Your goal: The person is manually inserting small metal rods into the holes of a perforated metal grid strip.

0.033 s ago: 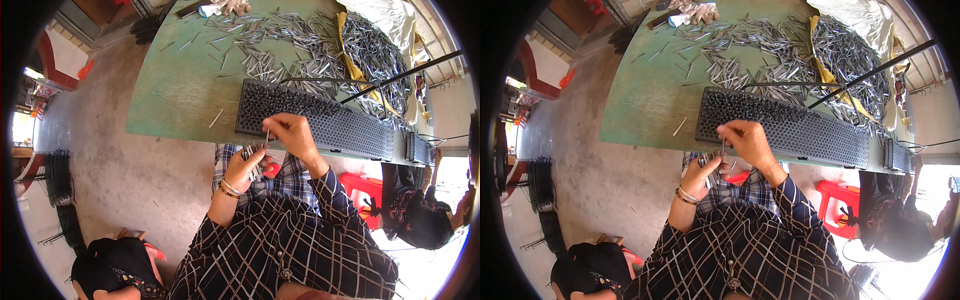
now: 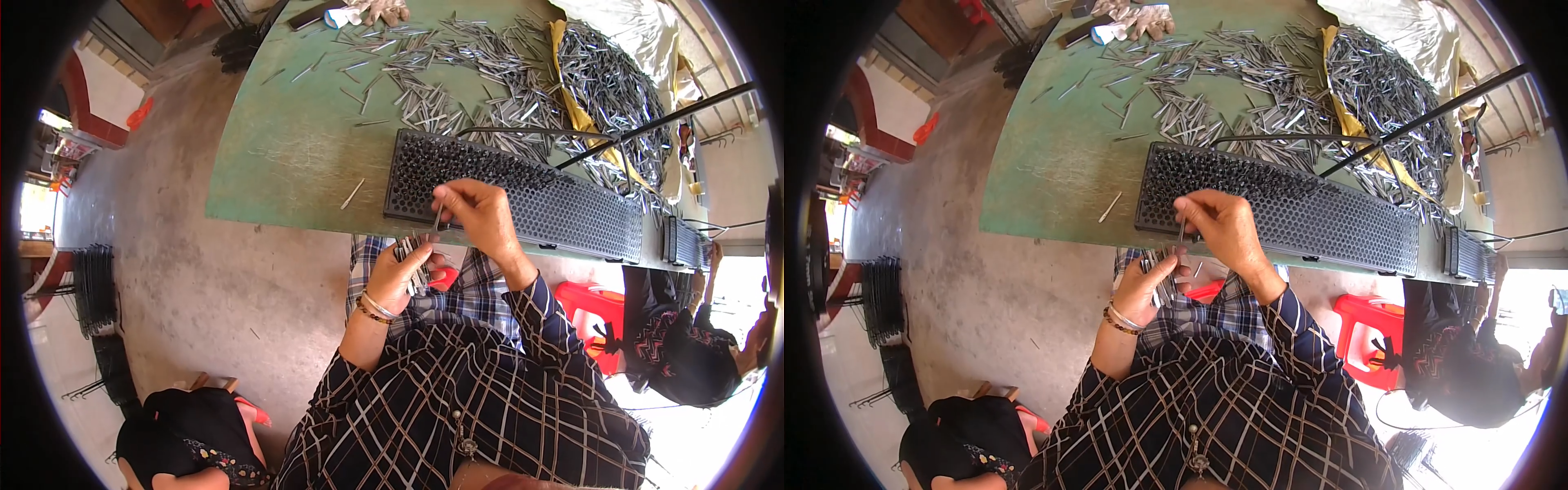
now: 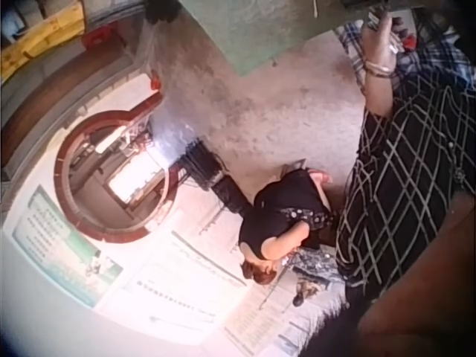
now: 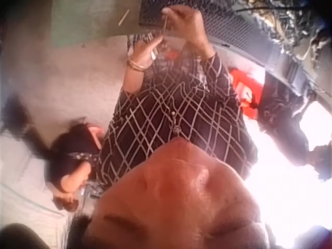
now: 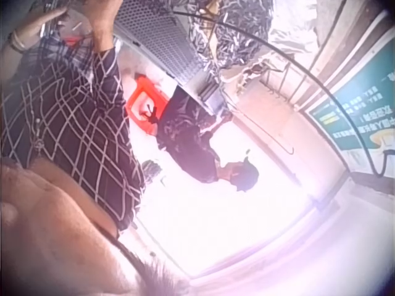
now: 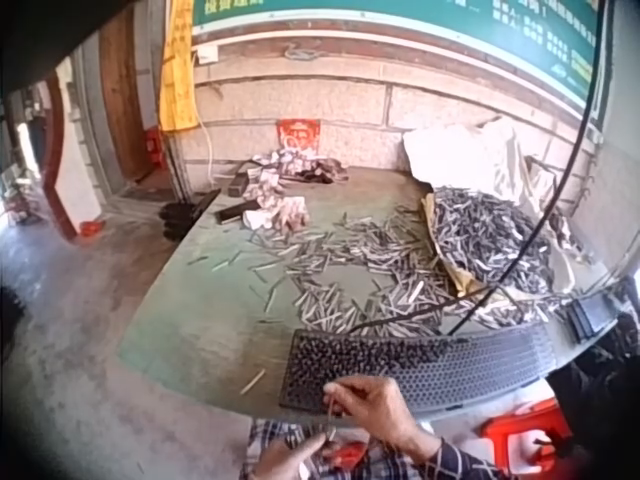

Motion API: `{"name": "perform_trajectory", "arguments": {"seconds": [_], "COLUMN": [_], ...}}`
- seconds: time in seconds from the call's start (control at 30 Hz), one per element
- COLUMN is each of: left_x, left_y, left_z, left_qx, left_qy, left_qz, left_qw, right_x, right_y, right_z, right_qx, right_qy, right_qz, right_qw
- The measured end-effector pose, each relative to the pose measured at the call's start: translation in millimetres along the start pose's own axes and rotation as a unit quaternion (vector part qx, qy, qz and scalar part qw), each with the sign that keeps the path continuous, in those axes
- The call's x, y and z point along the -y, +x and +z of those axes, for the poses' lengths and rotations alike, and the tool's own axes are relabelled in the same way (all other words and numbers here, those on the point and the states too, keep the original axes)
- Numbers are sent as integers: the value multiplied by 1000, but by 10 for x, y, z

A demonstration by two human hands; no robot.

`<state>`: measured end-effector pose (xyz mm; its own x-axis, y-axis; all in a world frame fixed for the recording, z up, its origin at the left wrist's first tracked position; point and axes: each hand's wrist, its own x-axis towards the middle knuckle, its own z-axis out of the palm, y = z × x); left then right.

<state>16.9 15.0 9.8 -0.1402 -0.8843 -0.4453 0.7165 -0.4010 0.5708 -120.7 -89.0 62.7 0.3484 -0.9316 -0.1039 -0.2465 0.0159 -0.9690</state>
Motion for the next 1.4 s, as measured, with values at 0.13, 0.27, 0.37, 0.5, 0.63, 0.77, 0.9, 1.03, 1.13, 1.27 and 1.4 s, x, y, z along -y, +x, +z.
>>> {"name": "perform_trajectory", "arguments": {"seconds": [0.13,0.27,0.37,0.5,0.63,0.77,0.9,1.03,1.13,1.27,1.4], "left_x": [31,16,6,42,27,25,-17,-43,-67,-55,-52], "left_y": [32,23,6,-4,-22,-6,-25,-24,-35,-21,-55], "left_z": [-13,-15,-9,-77,-41,-74,-18,-14,-38,-6,15], "left_qx": [-24,-13,-5,3,10,7,9,7,15,4,-2], "left_qy": [-2,-2,-2,-25,-35,-27,-23,2,6,2,-2], "left_qz": [-11,-20,-17,-13,-13,-3,2,9,21,17,15], "left_qw": [1000,1000,1000,1000,999,1000,1000,1000,1000,1000,1000], "right_x": [-105,-159,-271,-189,-183,-216,-174,-85,-110,-127,-68], "right_y": [112,185,242,195,179,198,205,79,55,108,167], "right_z": [117,169,170,202,163,175,154,92,126,81,87], "right_qx": [-94,-102,-115,-113,-116,-95,-95,-38,-33,-58,-55], "right_qy": [-63,-149,-194,-303,-321,-324,-312,-234,-215,-205,-242], "right_qz": [-153,-211,-301,-380,-388,-364,-375,-308,-272,-269,-310], "right_qw": [982,961,926,867,856,868,867,921,937,939,918]}}
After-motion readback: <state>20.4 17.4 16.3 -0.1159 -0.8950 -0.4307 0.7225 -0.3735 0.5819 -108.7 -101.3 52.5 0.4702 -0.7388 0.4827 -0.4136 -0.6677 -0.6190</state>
